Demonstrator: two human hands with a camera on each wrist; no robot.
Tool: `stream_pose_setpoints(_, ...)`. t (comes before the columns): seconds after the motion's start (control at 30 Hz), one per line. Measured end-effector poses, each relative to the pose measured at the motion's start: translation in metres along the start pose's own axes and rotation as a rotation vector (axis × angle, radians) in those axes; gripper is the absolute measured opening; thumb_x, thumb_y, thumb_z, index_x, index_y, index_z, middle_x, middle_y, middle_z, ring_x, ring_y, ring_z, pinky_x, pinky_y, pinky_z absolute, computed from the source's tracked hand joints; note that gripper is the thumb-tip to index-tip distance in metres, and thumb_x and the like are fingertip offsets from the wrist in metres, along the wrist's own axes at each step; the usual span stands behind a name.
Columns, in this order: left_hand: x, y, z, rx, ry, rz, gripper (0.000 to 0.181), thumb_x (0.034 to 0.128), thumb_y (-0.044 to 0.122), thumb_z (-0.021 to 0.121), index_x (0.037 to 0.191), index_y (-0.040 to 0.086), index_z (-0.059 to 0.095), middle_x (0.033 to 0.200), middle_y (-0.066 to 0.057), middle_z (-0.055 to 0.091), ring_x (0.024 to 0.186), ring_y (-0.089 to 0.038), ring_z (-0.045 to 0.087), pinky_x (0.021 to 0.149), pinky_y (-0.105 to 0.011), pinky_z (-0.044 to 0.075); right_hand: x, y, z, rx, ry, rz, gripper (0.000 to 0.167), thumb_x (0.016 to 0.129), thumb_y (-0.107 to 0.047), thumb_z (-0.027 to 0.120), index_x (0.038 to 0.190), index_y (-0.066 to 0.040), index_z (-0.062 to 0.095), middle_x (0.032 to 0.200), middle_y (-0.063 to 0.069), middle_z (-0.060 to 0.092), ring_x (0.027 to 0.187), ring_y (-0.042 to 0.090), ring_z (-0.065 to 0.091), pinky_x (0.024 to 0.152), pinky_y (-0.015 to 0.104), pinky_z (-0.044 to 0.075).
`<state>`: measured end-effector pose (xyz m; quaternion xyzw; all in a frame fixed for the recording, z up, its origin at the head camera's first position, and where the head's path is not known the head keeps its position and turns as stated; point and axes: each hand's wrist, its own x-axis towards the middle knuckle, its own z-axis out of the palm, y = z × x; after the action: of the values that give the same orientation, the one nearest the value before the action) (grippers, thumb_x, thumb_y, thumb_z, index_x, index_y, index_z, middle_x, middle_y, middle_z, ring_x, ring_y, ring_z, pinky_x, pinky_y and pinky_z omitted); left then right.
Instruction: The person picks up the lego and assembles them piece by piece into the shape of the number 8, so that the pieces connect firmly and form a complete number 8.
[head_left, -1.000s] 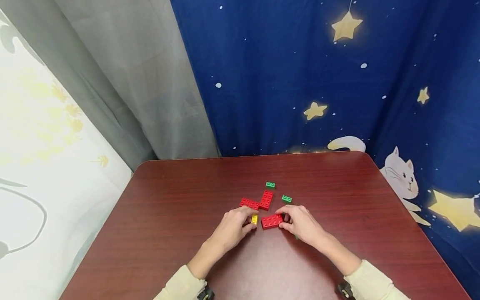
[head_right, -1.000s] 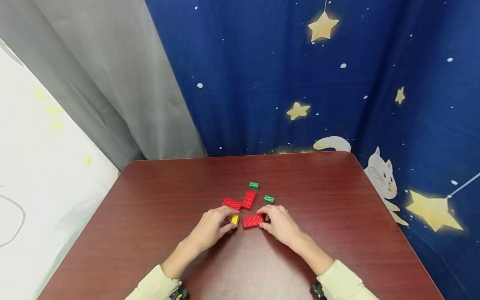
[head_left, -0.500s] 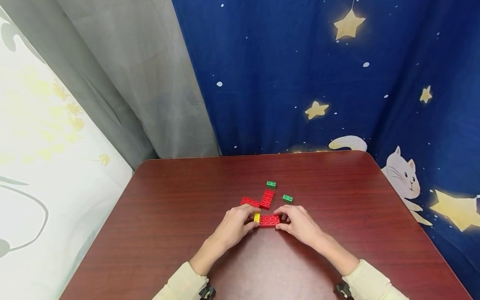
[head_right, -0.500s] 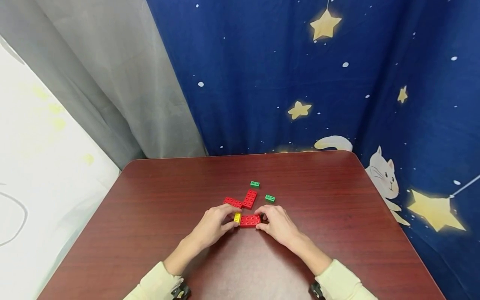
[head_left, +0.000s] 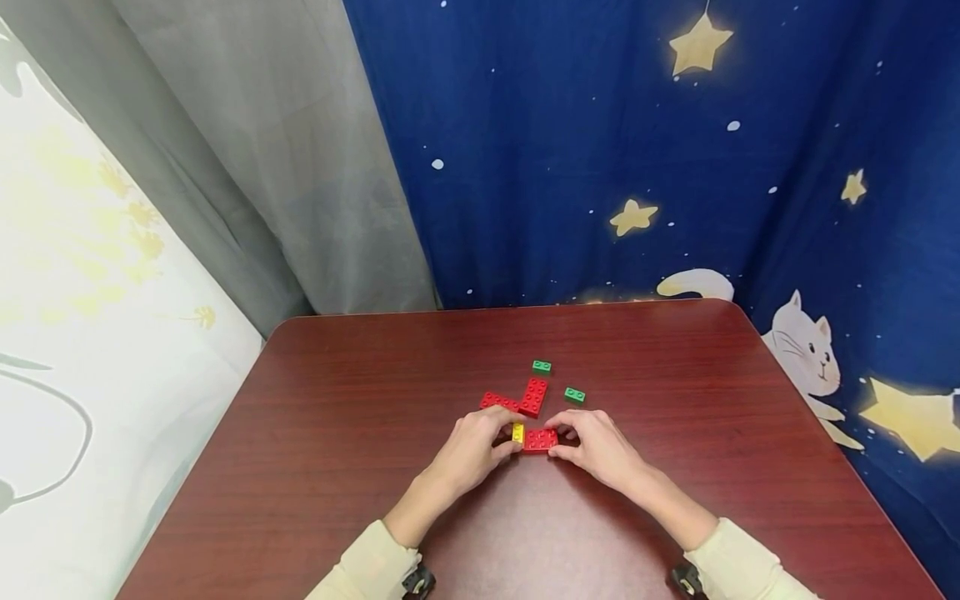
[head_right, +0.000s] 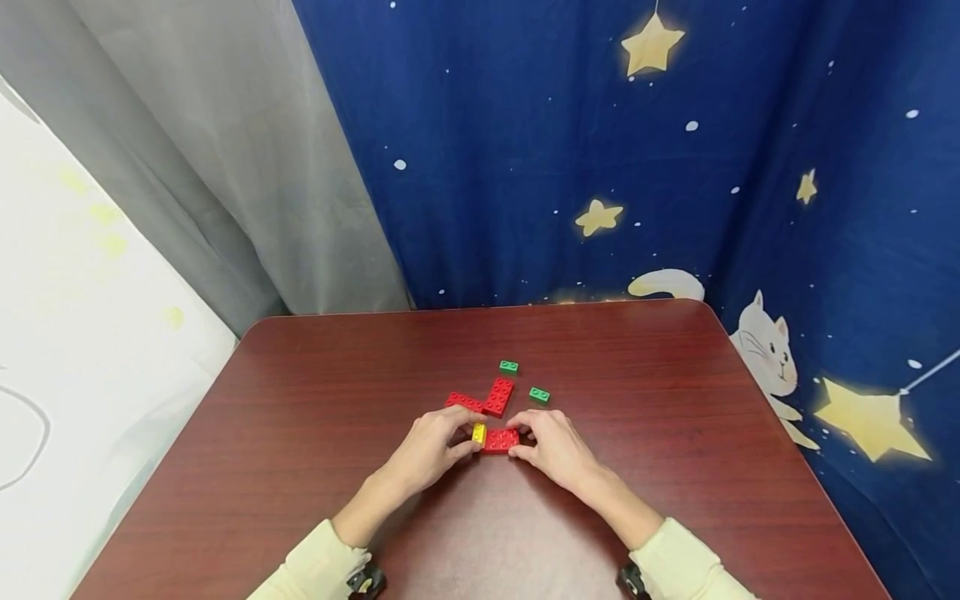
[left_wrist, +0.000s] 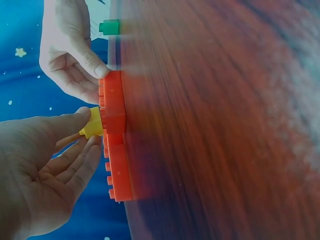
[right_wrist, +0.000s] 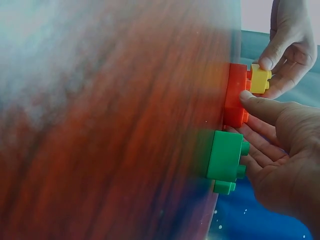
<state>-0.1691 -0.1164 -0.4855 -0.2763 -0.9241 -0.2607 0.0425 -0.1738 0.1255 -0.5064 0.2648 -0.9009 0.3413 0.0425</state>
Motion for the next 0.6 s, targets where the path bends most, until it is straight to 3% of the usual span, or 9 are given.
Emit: stream_pose_setpoints(0.6,0.0033,0.001,0.003,0.022,0.006,-0.005,0.036,0.0888,0.019,0.09,0.122,0.011,0.079,0.11,0.0,0.076,0.088,-0.013,0.067,0.08,-0.035,0.056,0.0022,-0.0005,0.0002,0.061,-0.003,0.045,0.024,0.083,-0.012,0.093,0.104,-0.008,0.082,0.098,0.002,0.079,0.082,0.01,0.075,0.073,0.024,0.059)
